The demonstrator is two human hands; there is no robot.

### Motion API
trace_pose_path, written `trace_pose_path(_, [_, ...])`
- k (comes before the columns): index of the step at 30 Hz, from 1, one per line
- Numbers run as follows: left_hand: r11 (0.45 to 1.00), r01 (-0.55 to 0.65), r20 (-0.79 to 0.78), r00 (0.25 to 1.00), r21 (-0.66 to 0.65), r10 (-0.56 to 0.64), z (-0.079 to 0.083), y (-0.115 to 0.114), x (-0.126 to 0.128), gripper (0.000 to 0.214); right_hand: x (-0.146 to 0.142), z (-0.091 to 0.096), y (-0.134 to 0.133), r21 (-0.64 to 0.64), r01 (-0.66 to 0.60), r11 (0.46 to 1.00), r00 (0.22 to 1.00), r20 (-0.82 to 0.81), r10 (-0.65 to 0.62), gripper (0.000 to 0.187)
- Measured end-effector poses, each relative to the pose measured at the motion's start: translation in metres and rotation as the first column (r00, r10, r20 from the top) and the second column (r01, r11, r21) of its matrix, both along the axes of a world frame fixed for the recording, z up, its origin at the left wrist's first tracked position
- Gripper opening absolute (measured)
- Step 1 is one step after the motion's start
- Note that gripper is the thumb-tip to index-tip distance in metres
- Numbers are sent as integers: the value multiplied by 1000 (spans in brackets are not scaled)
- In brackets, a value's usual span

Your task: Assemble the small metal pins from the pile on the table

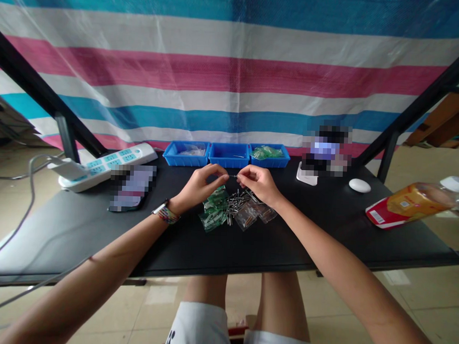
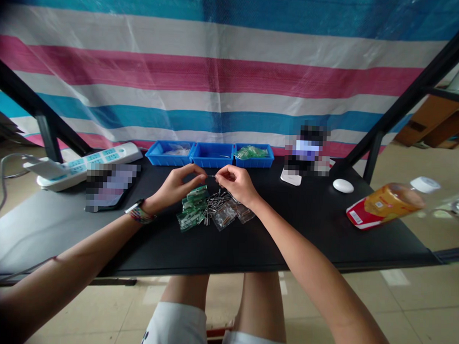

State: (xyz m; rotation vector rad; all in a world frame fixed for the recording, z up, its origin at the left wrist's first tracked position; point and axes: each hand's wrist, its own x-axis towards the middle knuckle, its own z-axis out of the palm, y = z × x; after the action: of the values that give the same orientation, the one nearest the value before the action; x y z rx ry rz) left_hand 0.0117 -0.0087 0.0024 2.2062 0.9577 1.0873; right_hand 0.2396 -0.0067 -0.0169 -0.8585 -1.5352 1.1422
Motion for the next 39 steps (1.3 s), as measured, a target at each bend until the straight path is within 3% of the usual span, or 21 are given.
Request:
trace_pose_path(5, [999,-33,59,998,28,31,-1,-1,0,31,-1,2,-1,-14,-8,1000,1000,-23,8,44])
trace_pose_path(19, [997,-24,-24,999,68,26,-1,3,-2,38,-5,1,-4,-114,-4,994,986,-169,-16,28])
trace_pose_path(23, [999,-41,-46,998,-8,40,2,2,-5,40,-5,3,5,-149,85,985,963,-240,-119,26])
trace_pose_path(26, [998,-47,-86,995,-50,43,3,4,-8,29,-3,5,15,-183,147,972,932,-302,-198,34])
trace_pose_path(29, [996,-6,-196,981,-87,-11,2,10,-12,18,3,5,22,-171,167,971,956,-214,-202,45])
trace_pose_path(31, [993,54,-275,958,-109,-82,1,15,-15,17,8,3,24,-130,234,964,959,-134,-251,40])
trace_pose_path(35, [979,165,-381,903,-122,-200,-1,22,-21,32,11,-3,21,-93,305,948,947,-72,-312,28])
trace_pose_path(39, [975,135,-388,901,-176,-195,-4,22,-22,45,7,-6,18,-63,285,956,958,-10,-286,24])
